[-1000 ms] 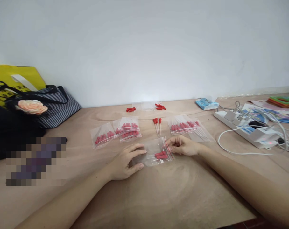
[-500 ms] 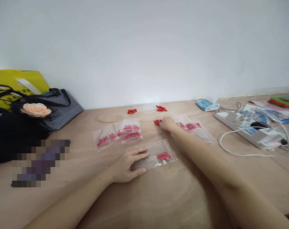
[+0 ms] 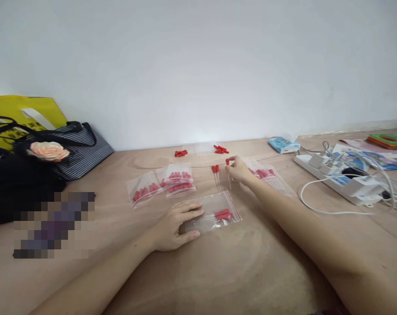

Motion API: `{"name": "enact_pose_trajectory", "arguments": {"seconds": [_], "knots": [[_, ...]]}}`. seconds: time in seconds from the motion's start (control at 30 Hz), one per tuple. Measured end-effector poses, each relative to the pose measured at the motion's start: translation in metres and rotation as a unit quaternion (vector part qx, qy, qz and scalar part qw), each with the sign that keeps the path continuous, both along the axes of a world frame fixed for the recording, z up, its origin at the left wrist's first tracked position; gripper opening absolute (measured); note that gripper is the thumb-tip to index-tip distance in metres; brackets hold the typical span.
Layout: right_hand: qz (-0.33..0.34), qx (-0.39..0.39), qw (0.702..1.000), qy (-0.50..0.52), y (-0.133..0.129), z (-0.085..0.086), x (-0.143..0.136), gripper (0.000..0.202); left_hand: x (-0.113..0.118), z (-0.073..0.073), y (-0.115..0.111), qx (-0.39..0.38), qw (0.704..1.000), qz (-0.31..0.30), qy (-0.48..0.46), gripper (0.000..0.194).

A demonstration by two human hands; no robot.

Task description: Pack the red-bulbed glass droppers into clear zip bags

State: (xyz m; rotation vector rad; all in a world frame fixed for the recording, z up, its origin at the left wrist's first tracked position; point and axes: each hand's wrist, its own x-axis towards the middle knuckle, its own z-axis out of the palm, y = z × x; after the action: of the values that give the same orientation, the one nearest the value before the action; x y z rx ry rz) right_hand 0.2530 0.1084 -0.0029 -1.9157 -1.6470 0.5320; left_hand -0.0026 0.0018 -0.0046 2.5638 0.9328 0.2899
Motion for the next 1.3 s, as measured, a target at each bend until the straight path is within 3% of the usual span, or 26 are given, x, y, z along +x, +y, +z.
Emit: {"name": "enact_pose_trajectory", "arguments": {"seconds": [0.1,0.23,0.37,0.6,0.7,0.83,1.0,1.2,1.3], "knots": [[0.0,0.052,0.99,0.133,-0.021,-0.002,0.015,0.053,0.0,0.0,0.0,-0.002,1.0,0.003,0.004,0.048],[0.003,0.099,0.941,0.322,-0.057,-0.011,0.031,0.048,0.0,-0.002,0.002,0.002,1.0,-0.001,0.001,0.048],[-0.018,0.105,0.912,0.395,-0.08,-0.021,0.03,0.045,-0.001,-0.005,0.003,0.014,1.0,-0.007,-0.007,0.048],[0.042,0.033,0.869,0.491,-0.094,-0.029,0.013,0.031,-0.004,-0.009,0.002,0.023,0.999,0.011,-0.019,0.066],[0.087,0.015,0.869,0.488,-0.099,-0.028,0.012,0.035,-0.004,-0.008,0.001,0.021,1.0,0.01,-0.017,0.065],[0.163,-0.026,0.892,0.422,-0.102,-0.026,0.016,0.038,-0.003,-0.007,0.001,0.023,1.0,0.012,-0.009,0.065],[0.212,-0.072,0.909,0.351,-0.099,-0.025,0.017,0.036,-0.003,-0.008,0.002,0.029,0.999,0.006,-0.014,0.063],[0.268,-0.032,0.928,0.257,-0.098,-0.022,0.008,0.029,-0.004,-0.011,0.004,0.038,0.999,0.003,-0.018,0.064],[0.314,-0.023,0.923,0.223,-0.099,-0.017,0.012,0.027,-0.004,-0.011,0.004,0.037,0.999,0.003,-0.017,0.063]]}}
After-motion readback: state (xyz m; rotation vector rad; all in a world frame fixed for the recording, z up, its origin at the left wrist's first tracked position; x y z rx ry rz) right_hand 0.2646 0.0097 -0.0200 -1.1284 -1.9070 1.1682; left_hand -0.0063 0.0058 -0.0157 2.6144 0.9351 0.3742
